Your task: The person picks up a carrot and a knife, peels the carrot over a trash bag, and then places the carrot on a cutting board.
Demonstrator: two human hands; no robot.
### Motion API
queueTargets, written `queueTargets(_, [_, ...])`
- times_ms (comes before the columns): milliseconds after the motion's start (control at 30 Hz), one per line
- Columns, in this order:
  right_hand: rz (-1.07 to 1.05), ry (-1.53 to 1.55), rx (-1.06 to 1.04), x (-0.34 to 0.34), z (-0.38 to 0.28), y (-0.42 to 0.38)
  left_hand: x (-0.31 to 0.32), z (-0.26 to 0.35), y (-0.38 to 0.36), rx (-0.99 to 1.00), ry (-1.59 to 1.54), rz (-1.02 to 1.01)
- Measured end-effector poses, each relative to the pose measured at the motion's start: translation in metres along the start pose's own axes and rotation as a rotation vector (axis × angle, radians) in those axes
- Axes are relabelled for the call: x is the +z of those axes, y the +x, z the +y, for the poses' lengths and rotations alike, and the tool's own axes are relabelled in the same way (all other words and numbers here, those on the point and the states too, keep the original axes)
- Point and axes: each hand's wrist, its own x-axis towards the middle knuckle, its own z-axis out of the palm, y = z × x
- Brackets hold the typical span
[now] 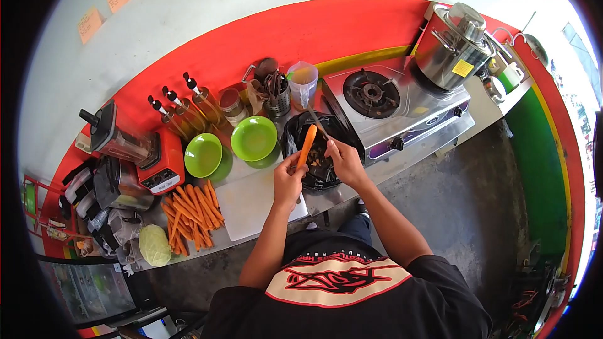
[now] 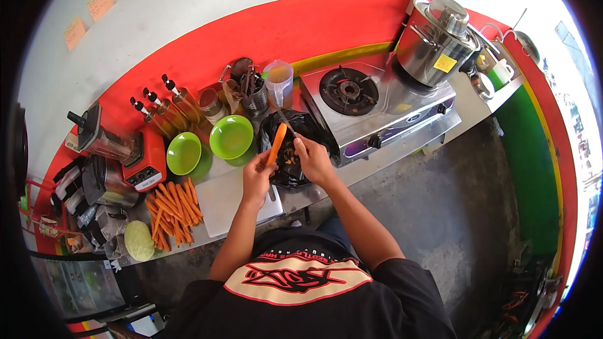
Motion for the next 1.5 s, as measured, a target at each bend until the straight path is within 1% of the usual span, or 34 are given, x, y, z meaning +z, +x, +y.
queueTargets(33, [0.037, -0.110, -0.129, 0.000, 0.000, -0.003, -0.001, 0.002, -0.001, -0.035, -0.015, -0.004])
queueTargets(67, [0.036, -0.111, -0.128, 0.000, 0.000, -0.007, -0.001, 0.001, -0.001, -0.037, -0.015, -0.004])
queueTargets(133, [0.001, -0.487, -0.247, -0.003, -0.016, -0.017, -0.002, -0.002, -0.001, -0.012, -0.039, -0.012])
queueTargets(233, [0.000, -0.581, -0.284, 0.000, -0.023, -0.022, -0.002, -0.005, -0.002, 0.014, -0.072, 0.000])
queueTargets(533, [-0.115, -0.640, -0.265, 0.003, -0.033, -0.023, -0.006, -0.004, -0.006, 0.037, -0.062, 0.011])
queueTargets(700, [-0.147, -0.600, -0.271, 0.003, -0.035, -0.023, -0.006, -0.001, -0.009, 0.047, -0.055, 0.037])
queueTargets(867, [-0.137, -0.601, -0.270, 0.007, -0.035, -0.023, -0.011, -0.001, -0.007, 0.063, -0.011, 0.003])
queueTargets(1067, [-0.108, -0.628, -0.248, 0.010, -0.039, -0.023, -0.009, 0.006, -0.008, 0.060, -0.059, -0.010])
queueTargets(1133, [-0.079, -0.616, -0.272, 0.012, -0.036, -0.022, -0.006, 0.007, -0.009, 0.070, -0.080, 0.017])
queueTargets(1267, [-0.076, -0.630, -0.250, 0.017, -0.032, -0.022, -0.007, -0.004, -0.012, 0.054, -0.070, 0.049])
queueTargets(1500, [0.010, -0.666, -0.382, 0.026, -0.023, -0.024, -0.012, -0.002, -0.011, -0.044, -0.136, 0.034])
